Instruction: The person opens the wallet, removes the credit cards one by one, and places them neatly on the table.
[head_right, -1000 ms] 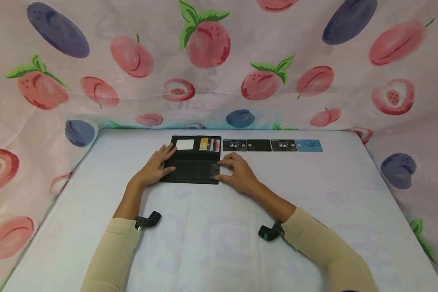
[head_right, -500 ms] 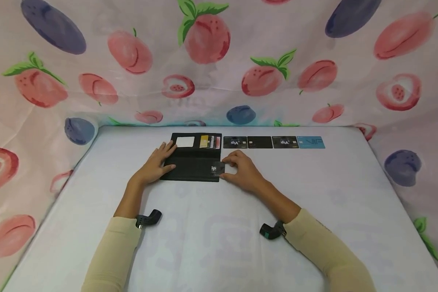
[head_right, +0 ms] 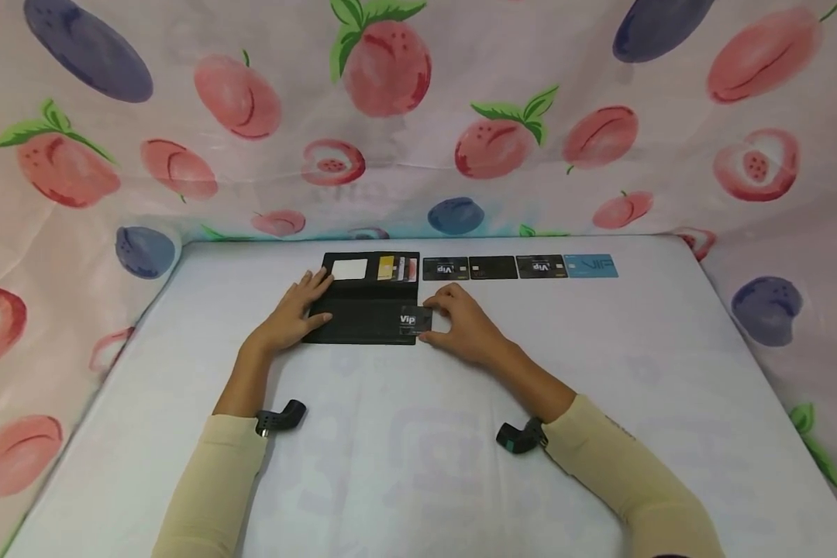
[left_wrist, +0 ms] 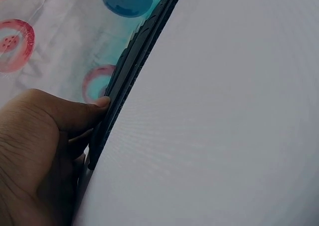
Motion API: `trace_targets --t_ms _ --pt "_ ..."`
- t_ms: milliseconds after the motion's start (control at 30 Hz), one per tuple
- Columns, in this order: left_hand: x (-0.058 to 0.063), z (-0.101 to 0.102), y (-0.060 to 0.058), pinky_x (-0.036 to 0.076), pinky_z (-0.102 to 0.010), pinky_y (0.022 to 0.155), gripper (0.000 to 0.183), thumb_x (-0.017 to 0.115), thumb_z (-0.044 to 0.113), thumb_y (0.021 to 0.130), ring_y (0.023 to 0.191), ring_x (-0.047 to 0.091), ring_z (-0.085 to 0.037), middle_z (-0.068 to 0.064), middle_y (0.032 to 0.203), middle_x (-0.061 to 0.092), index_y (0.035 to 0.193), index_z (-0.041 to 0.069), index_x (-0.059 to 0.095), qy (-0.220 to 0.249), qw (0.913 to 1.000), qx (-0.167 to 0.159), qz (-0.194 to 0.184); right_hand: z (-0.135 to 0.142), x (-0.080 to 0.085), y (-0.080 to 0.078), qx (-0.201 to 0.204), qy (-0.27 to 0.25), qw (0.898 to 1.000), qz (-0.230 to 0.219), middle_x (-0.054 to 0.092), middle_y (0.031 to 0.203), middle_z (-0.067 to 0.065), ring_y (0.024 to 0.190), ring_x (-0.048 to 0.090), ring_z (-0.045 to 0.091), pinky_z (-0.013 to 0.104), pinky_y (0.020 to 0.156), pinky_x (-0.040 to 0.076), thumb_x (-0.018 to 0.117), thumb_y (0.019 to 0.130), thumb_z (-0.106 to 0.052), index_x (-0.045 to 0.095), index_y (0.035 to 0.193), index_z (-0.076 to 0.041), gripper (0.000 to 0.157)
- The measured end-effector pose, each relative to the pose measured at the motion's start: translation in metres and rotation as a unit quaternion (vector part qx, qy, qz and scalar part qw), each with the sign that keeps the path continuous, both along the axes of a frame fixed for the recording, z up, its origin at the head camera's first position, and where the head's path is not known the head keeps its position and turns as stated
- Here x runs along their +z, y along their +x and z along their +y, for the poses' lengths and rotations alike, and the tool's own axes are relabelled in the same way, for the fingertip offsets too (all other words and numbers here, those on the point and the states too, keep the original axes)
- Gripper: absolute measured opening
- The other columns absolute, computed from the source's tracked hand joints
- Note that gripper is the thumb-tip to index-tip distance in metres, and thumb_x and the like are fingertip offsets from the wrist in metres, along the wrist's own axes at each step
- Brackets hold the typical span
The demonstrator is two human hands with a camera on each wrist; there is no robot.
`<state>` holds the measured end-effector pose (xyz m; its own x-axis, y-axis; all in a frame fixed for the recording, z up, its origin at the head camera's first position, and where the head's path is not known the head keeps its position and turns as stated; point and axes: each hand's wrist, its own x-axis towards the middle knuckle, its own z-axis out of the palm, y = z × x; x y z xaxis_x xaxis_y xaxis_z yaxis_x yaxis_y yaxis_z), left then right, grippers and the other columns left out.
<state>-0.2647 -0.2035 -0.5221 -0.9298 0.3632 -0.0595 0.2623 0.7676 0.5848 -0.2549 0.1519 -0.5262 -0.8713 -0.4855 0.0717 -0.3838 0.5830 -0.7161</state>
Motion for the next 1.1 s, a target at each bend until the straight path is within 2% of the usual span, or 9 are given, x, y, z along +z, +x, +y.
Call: trace_targets --t_ms 167,367,533,867,1100 --pt "0.0 0.001 -0.002 -0.004 -0.048 0.129 0.075 0.063 0.021 0.103 0.161 -0.001 -0.036 -0.017 0.175 0.012 0.166 0.004 0.026 -0.001 1.0 -0.005 0.005 0.001 -0.002 0.001 -0.003 -0.001 1.0 0.008 0.054 0.13 0.011 0.103 0.052 0.025 0.042 0.088 0.049 0.089 0.087 -0.029 0.066 0.14 -0.004 0.063" --pt "-0.002 0.0 0.003 -0.003 -0.05 0.129 0.074 0.063 0.021 0.103 0.161 0.0 -0.038 -0.018 0.174 0.013 0.166 0.003 0.027 -0.001 1.0 -0.003 0.009 0.0 -0.011 0.001 -0.002 -0.017 1.0 0.021 0.054 0.124 0.009 0.099 0.05 0.022 0.04 0.081 0.047 0.09 0.087 -0.029 0.068 0.137 -0.006 0.06" --pt "-0.003 -0.002 0.006 -0.003 -0.051 0.129 0.074 0.064 0.021 0.103 0.16 0.001 -0.039 -0.018 0.174 0.014 0.165 0.002 0.028 0.005 0.9999 -0.002 0.011 -0.002 -0.013 0.0 -0.001 -0.025 0.999 0.024 0.054 0.123 0.007 0.098 0.05 0.021 0.04 0.083 0.048 0.09 0.087 -0.028 0.07 0.135 -0.007 0.057" --pt "-0.003 -0.002 0.001 -0.003 -0.05 0.129 0.074 0.063 0.021 0.103 0.16 0.001 -0.038 -0.017 0.174 0.013 0.165 0.003 0.028 0.008 0.9998 -0.01 0.018 0.001 -0.009 0.004 -0.008 -0.036 0.999 0.031 0.057 0.122 0.009 0.098 0.052 0.021 0.041 0.085 0.049 0.091 0.086 -0.025 0.07 0.134 -0.006 0.055" --pt "-0.004 -0.002 0.003 -0.004 -0.05 0.129 0.074 0.063 0.022 0.103 0.16 0.001 -0.039 -0.018 0.174 0.013 0.165 0.001 0.028 0.009 0.9998 -0.009 0.018 0.002 -0.004 0.004 -0.003 -0.021 0.999 0.027 0.06 0.122 0.008 0.099 0.055 0.021 0.04 0.088 0.051 0.09 0.086 -0.026 0.07 0.135 -0.005 0.057"
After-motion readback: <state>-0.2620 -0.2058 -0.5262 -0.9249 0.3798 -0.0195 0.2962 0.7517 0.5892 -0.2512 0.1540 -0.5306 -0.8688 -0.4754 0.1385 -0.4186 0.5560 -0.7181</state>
